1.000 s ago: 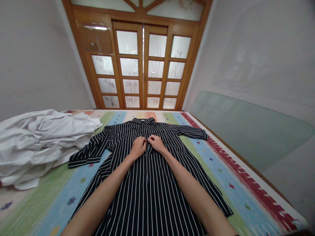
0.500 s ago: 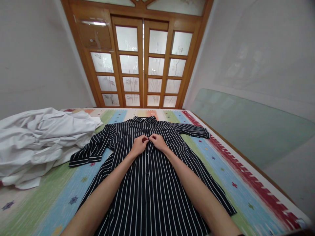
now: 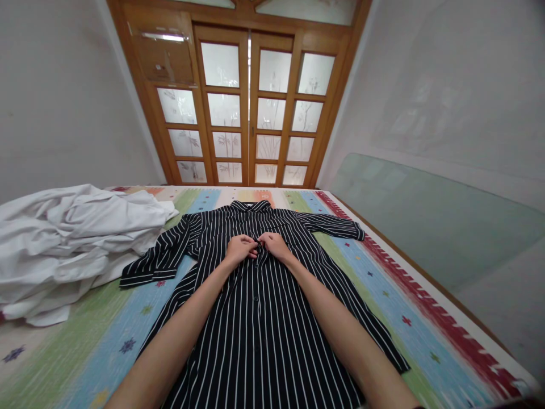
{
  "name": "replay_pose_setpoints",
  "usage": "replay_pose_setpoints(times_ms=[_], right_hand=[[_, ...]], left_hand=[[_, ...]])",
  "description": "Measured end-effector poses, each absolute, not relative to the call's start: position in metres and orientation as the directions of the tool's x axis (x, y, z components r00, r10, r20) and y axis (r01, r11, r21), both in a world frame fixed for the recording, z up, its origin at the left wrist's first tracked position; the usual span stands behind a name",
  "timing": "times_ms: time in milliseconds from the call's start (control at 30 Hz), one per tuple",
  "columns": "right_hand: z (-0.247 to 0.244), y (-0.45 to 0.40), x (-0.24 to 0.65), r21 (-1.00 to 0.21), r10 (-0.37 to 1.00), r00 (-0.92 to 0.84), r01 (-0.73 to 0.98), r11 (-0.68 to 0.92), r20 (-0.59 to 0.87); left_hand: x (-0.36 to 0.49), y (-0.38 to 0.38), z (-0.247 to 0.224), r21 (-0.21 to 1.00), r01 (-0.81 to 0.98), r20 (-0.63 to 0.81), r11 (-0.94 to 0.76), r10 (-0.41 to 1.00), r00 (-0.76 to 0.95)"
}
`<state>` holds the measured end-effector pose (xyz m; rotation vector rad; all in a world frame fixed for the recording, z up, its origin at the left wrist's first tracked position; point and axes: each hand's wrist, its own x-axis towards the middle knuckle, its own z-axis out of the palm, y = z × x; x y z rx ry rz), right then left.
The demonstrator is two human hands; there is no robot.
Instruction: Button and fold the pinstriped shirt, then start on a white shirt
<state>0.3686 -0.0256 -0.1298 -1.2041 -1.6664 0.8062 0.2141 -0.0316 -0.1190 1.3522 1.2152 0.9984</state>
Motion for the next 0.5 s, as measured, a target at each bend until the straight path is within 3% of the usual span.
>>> replay_pose_setpoints(times_ms=[167,500], right_hand=[[-0.130,-0.024,0.372,-0.803,0.905,-0.171,0.418,0.425,0.390],[-0.131,-0.023,0.380,-0.812,0.901,-0.251,0.396,0.429,0.354]], left_hand=[[0.213,-0.031,-0.116,0.995,0.057,-0.089,0.082,0.988,0.125],[0.213,-0.031,-0.115,0.996,0.039,-0.079,0.075,0.991,0.109]])
